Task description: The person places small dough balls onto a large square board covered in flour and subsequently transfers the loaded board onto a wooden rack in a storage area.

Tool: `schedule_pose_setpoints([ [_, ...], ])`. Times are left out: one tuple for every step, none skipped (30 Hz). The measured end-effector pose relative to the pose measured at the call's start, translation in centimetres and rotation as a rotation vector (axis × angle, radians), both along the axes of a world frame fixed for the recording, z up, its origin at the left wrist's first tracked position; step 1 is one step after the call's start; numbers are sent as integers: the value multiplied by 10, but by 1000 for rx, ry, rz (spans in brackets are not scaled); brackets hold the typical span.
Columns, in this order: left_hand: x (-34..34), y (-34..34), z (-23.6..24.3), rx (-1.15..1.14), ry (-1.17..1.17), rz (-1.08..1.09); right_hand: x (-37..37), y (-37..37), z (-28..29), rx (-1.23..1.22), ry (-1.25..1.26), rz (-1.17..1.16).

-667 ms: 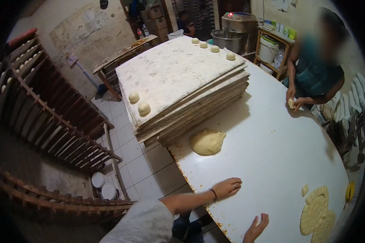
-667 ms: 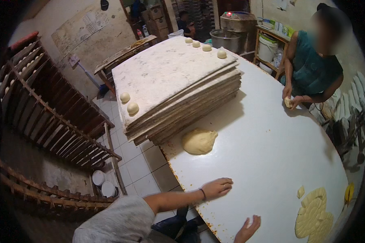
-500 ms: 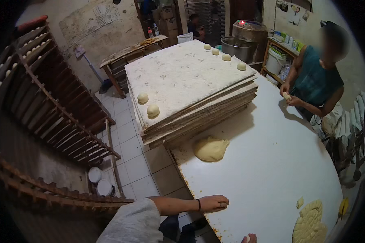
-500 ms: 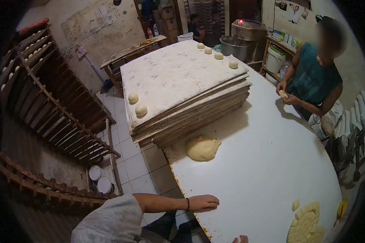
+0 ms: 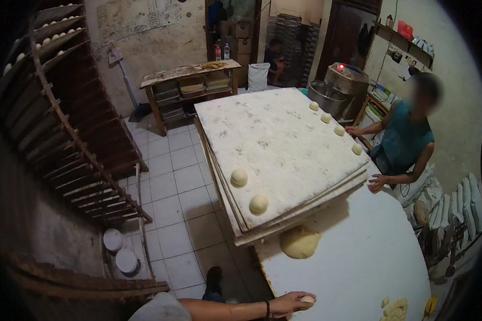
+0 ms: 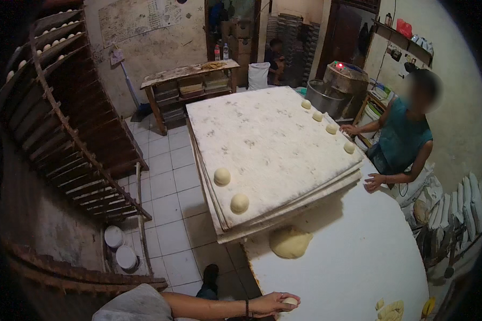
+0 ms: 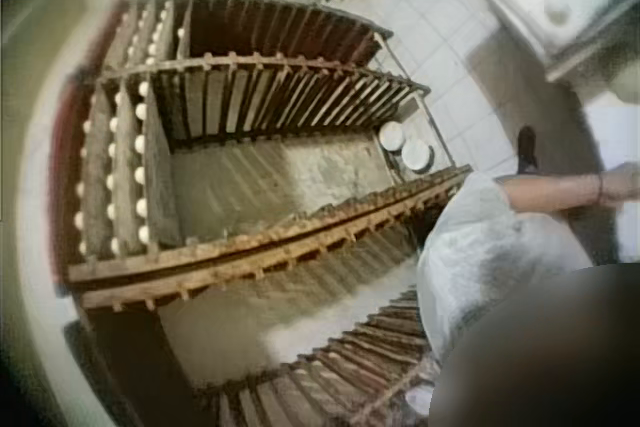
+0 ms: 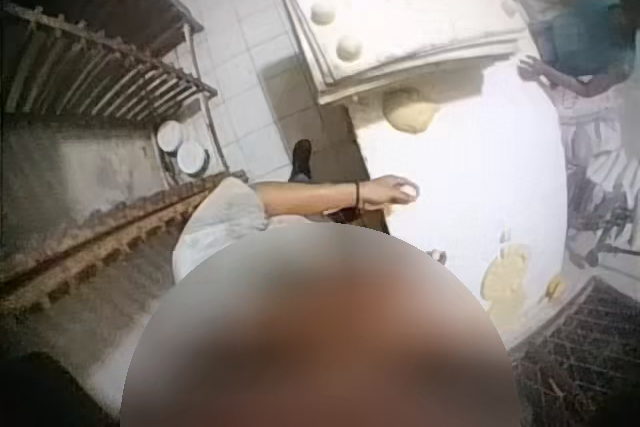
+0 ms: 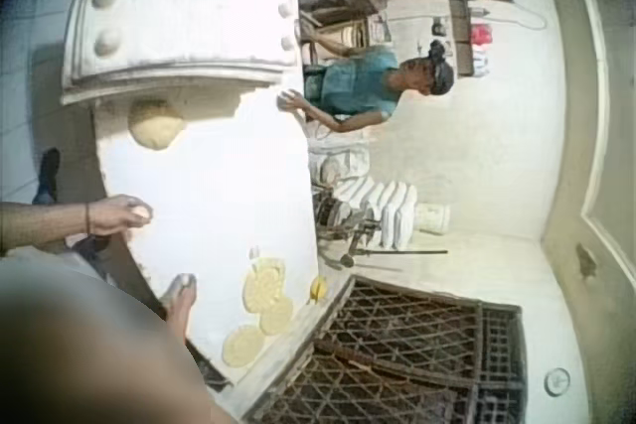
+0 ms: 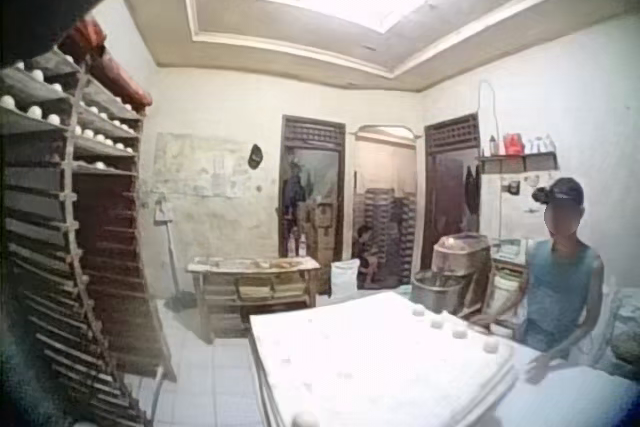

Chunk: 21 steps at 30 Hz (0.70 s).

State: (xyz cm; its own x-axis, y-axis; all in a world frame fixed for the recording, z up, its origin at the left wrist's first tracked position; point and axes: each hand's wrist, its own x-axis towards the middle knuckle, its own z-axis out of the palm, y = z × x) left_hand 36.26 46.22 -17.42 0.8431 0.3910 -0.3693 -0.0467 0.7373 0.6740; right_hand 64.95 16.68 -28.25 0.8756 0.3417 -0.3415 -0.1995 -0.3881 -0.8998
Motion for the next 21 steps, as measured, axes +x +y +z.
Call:
schedule_pose_setpoints([
  [-30,26,31,146,-154,49,-14,33,30,-1,84,15],
  [-65,70,70,440,-293,106,-29,61,61,37,144,27],
  [-103,124,110,625,-214,155,-47,92,93,86,168,39],
  [-146,179,147,857,0,178,-64,123,121,121,137,101],
  [-179,230,180,516,105,196,-84,153,157,162,90,153],
  [-221,297,168,1133,316,476,-120,203,194,195,66,230],
  [-261,349,174,1255,494,614,-154,243,229,214,35,291],
  [-300,399,166,1369,616,777,-177,279,249,197,-43,432],
  [-339,443,152,1501,799,737,-195,312,264,180,-124,572],
  [-353,483,135,1625,948,680,-205,345,266,269,-139,625],
  [-358,496,128,1627,933,609,-223,379,277,356,-139,684],
  [-362,505,122,1628,920,540,-245,413,293,397,-80,765],
  [-357,514,112,1624,892,460,-267,447,311,338,-210,889],
  [-356,513,104,1656,882,546,-287,486,311,365,-246,1016],
  [-358,508,96,1688,887,631,-318,523,323,330,-200,1130],
  [-360,504,90,1721,888,716,-341,562,319,354,-317,1270],
  [-389,502,87,1711,919,771,-378,600,319,386,-454,1387],
  [-402,490,90,1612,879,878,-403,632,309,397,-461,1445],
  [-398,474,92,1510,801,971,-413,657,301,349,-710,1478],
  [-399,458,83,1350,749,1043,-417,675,295,167,-849,1521],
  [-406,439,65,1187,702,1091,-418,679,286,52,-946,1540],
])
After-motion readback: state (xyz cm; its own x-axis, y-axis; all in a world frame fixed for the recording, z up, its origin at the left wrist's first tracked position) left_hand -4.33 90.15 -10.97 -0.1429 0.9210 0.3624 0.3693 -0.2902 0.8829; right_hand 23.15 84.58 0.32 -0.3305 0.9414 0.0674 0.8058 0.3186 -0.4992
